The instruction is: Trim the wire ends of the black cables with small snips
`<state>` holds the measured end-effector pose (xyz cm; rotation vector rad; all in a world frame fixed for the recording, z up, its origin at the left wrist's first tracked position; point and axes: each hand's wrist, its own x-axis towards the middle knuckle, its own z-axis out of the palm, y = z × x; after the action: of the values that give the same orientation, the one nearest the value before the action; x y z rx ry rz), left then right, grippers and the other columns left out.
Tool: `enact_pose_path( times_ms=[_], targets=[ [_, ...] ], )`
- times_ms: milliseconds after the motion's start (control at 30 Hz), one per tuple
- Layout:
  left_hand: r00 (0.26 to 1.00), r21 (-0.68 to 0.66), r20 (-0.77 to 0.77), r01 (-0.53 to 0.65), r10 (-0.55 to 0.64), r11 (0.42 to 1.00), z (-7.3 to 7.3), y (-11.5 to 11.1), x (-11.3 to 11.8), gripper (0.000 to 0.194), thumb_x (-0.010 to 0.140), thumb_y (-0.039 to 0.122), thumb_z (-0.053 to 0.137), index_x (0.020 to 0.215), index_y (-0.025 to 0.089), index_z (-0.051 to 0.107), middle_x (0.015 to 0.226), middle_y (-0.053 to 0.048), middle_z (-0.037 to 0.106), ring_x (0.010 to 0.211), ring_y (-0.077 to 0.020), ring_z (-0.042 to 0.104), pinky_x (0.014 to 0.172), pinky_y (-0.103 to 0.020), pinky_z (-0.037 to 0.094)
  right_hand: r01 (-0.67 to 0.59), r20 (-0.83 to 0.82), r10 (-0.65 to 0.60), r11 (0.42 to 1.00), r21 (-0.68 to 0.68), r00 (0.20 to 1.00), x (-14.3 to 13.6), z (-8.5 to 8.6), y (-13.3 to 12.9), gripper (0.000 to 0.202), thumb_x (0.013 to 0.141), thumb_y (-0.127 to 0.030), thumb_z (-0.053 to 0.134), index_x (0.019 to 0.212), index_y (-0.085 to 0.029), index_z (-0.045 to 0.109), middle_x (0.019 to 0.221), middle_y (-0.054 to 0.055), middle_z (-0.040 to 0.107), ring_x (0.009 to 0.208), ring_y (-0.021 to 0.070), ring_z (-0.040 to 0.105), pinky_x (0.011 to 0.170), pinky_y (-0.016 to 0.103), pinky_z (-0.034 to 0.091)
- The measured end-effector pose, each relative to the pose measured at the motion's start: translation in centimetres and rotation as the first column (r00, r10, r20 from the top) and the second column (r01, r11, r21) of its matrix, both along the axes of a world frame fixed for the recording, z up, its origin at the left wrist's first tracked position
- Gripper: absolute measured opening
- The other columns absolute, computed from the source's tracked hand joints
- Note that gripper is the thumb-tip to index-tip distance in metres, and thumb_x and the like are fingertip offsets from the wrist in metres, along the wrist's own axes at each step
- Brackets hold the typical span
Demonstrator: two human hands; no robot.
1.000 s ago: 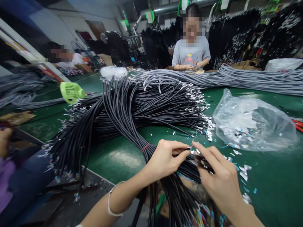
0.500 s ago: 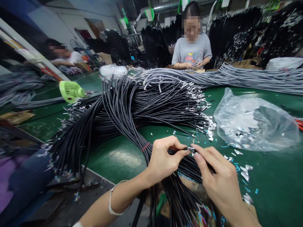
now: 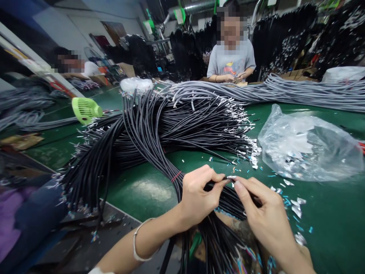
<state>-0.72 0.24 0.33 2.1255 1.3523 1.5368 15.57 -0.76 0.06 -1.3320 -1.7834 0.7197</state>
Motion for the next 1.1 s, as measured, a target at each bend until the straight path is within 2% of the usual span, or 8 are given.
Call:
enact_pose_path(
  times_ms=[133,300,367,533,633,800,933,1100],
  targets=[
    [1.000,0.006,-0.002,-0.003,0.003,1.000,0.0,0.0,0.0,0.011,0.075,0.011,0.064,0.064,0.012,0.062,0.058,-0.001,0.059,0.052,-0.0098,0.051,0.051,-0.021,0.036,-0.007,0.019,0.007,1.000,0.014,1.000,0.3,0.1,0.1,0.024,0.086,-0.038,0.056,0.100,-0.024,0.070,0.081,0.000,0.064,0.072,0.0125,0.058,0.064,0.021,0.047],
    [0.981,-0.247,0.017,0.193,-0.195,0.950,1.1,0.5,-0.8,0.008,0.080,0.014,0.062,0.080,0.014,0.070,0.070,-0.003,0.067,0.060,-0.0119,0.058,0.059,-0.021,0.044,0.037,0.029,-0.038,0.998,0.054,0.999,0.2,0.1,0.0,0.025,0.085,-0.040,0.057,0.094,-0.022,0.072,0.080,0.002,0.065,0.071,0.0142,0.060,0.065,0.024,0.048],
    [0.947,-0.389,0.097,0.320,-0.307,0.864,1.7,0.9,-1.4,0.012,0.082,0.016,0.059,0.080,0.014,0.071,0.067,-0.003,0.065,0.058,-0.0111,0.058,0.057,-0.020,0.044,0.016,0.028,-0.018,0.998,0.068,0.999,0.2,0.3,0.0,0.024,0.085,-0.039,0.056,0.093,-0.022,0.072,0.083,0.003,0.067,0.074,0.0152,0.062,0.068,0.025,0.049],
    [0.779,-0.592,0.431,0.625,-0.455,0.509,2.2,2.0,-2.4,0.025,0.085,0.027,0.054,0.073,0.009,0.068,0.056,-0.001,0.056,0.049,-0.0074,0.049,0.049,-0.017,0.041,0.041,0.001,-0.041,0.992,0.122,0.999,0.9,0.8,0.3,0.021,0.085,-0.037,0.058,0.097,-0.024,0.070,0.088,0.002,0.067,0.076,0.0151,0.062,0.066,0.025,0.050],
    [0.718,-0.601,0.485,0.689,-0.500,0.405,2.1,2.3,-2.6,0.032,0.085,0.034,0.054,0.072,0.009,0.067,0.054,0.000,0.053,0.049,-0.0068,0.046,0.047,-0.016,0.038,0.009,-0.013,-0.006,0.984,0.179,1.000,0.9,1.1,0.4,0.024,0.083,-0.036,0.059,0.103,-0.024,0.067,0.088,0.003,0.065,0.073,0.0152,0.061,0.060,0.025,0.049],
    [0.725,-0.627,0.461,0.674,-0.512,0.390,2.0,2.2,-2.5,0.035,0.084,0.039,0.055,0.073,0.009,0.069,0.053,0.001,0.050,0.048,-0.0066,0.044,0.045,-0.016,0.036,-0.095,0.001,0.098,0.956,0.279,0.995,0.1,1.2,0.2,0.012,0.086,-0.022,0.056,0.088,-0.021,0.068,0.081,0.004,0.063,0.073,0.0162,0.060,0.061,0.027,0.048],
    [0.791,-0.642,0.382,0.599,-0.478,0.478,1.7,1.8,-2.0,0.030,0.084,0.035,0.055,0.076,0.009,0.068,0.058,-0.001,0.055,0.050,-0.0072,0.047,0.047,-0.016,0.039,-0.088,0.082,0.064,0.938,0.335,0.995,0.2,0.7,0.1,0.013,0.082,-0.013,0.056,0.090,-0.021,0.064,0.085,0.004,0.062,0.076,0.0167,0.060,0.064,0.028,0.048],
    [0.816,-0.617,0.326,0.566,-0.477,0.547,1.4,1.8,-1.8,0.025,0.086,0.028,0.052,0.083,0.010,0.069,0.059,-0.002,0.057,0.054,-0.0093,0.053,0.053,-0.017,0.042,-0.067,0.058,0.054,0.961,0.268,0.997,0.6,0.7,0.4,0.013,0.080,-0.017,0.059,0.090,-0.022,0.067,0.087,0.002,0.066,0.075,0.0166,0.062,0.064,0.027,0.050]
  ],
)
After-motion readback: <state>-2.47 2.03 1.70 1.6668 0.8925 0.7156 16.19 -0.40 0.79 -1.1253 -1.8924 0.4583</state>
